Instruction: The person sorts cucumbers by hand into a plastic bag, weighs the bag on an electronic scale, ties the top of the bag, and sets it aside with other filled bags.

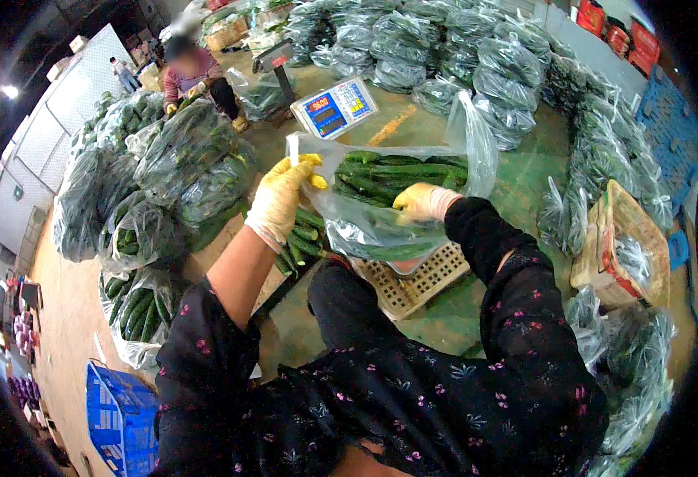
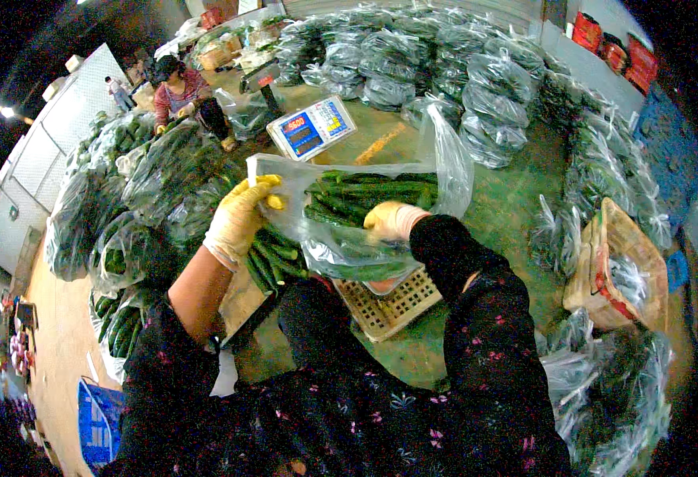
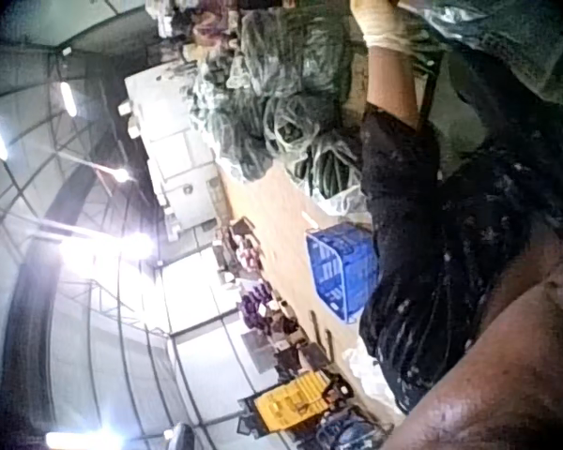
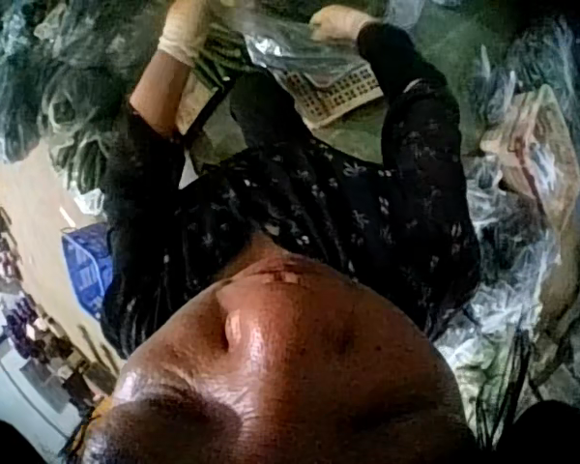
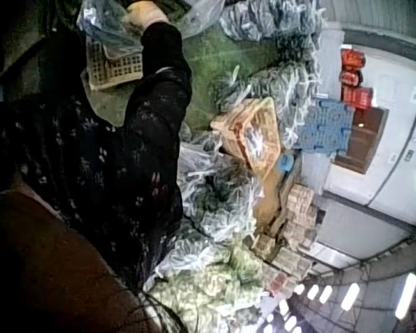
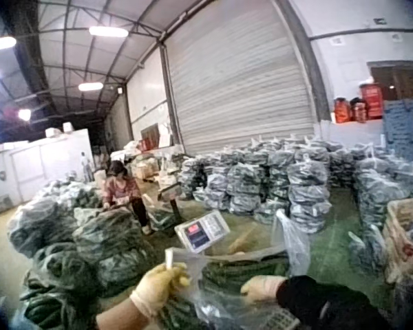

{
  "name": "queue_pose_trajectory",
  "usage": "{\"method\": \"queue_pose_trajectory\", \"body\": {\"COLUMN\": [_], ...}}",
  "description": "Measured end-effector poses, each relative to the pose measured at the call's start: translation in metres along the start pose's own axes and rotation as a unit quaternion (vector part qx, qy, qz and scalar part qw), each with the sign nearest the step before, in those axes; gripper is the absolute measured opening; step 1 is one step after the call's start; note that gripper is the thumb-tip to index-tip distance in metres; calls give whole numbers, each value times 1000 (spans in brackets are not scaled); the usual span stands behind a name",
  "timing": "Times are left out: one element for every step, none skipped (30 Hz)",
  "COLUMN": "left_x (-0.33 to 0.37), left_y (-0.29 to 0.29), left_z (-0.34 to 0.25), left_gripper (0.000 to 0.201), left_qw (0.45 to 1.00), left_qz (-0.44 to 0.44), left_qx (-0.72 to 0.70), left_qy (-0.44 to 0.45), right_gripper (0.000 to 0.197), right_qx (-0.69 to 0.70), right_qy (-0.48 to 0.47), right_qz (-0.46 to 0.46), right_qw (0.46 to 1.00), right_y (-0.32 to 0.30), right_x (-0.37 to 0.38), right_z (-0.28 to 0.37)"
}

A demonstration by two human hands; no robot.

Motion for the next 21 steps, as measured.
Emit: {"method": "queue_pose_trajectory", "body": {"left_x": [-5, -4, -4, -6, -8, -7, -8, -8, -11, -11, -9, -12, -12, -11, -13, -12, -11, -11, -11, -10, -12], "left_y": [6, 6, 5, 5, 6, 9, 8, 9, 11, 15, 20, 23, 23, 23, 20, 17, 15, 13, 10, 5, 14], "left_z": [-8, -11, -16, -18, -19, -19, -20, -18, -16, -19, -21, -22, -23, -25, -26, -26, -27, -29, -28, -27, -36], "left_gripper": [22, 22, 23, 25, 27, 29, 31, 36, 40, 41, 43, 46, 47, 47, 47, 49, 49, 49, 48, 46, 44], "left_qw": [999, 999, 998, 996, 996, 996, 996, 994, 993, 993, 992, 992, 992, 991, 991, 993, 993, 993, 993, 991, 986], "left_qz": [0, 9, 16, 27, 32, 39, 41, 52, 56, 67, 78, 67, 66, 65, 59, 49, 51, 53, 52, 33, 63], "left_qx": [-34, -41, -49, -88, -81, -76, -68, -85, -96, -88, -79, -90, -95, -100, -104, -96, -98, -100, -102, -130, -149], "left_qy": [-9, 5, 20, 19, 26, 35, 46, 42, 32, 44, 55, 50, 51, 52, 53, 41, 38, 34, 27, 19, 33], "right_gripper": [35, 34, 34, 33, 33, 33, 39, 45, 51, 51, 52, 54, 54, 54, 54, 49, 53, 51, 50, 49, 48], "right_qx": [-76, -102, -130, -103, -76, -51, -31, -53, -73, -73, -71, -80, -71, -62, -52, -57, -63, -95, -126, -109, -91], "right_qy": [20, 19, 17, 43, 69, 98, 81, 74, 65, 53, 41, 95, 74, 53, 26, 24, 45, 40, 33, 17, 7], "right_qz": [2, -17, -37, -38, -38, -40, -36, -33, -30, -15, 1, 25, 19, 12, 8, -24, -24, -26, -25, -40, -54], "right_qw": [997, 994, 991, 993, 994, 993, 996, 995, 995, 996, 997, 992, 995, 997, 998, 998, 997, 994, 991, 993, 994], "right_y": [-15, -26, -38, -41, -43, -47, -41, -32, -19, -3, 12, 22, 20, 13, 6, -5, -18, -30, -35, -40, -43], "right_x": [-9, -11, -18, -22, -26, -31, -25, -16, -5, 1, 9, 18, 23, 28, 33, 33, 31, 31, 34, 30, 20], "right_z": [1, -15, -15, -14, -13, -8, -2, 6, 16, 19, 20, 21, 19, 15, 15, 16, 11, 11, 10, 8, 1]}}
Point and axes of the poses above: each hand's wrist, its own x-axis towards the middle knuckle, its own y-axis out of the palm, z = x × y, the point moved 5 cm from there along x, towards the middle knuckle, and after that the axes turned 5 degrees about x, right-handed, at the moved point
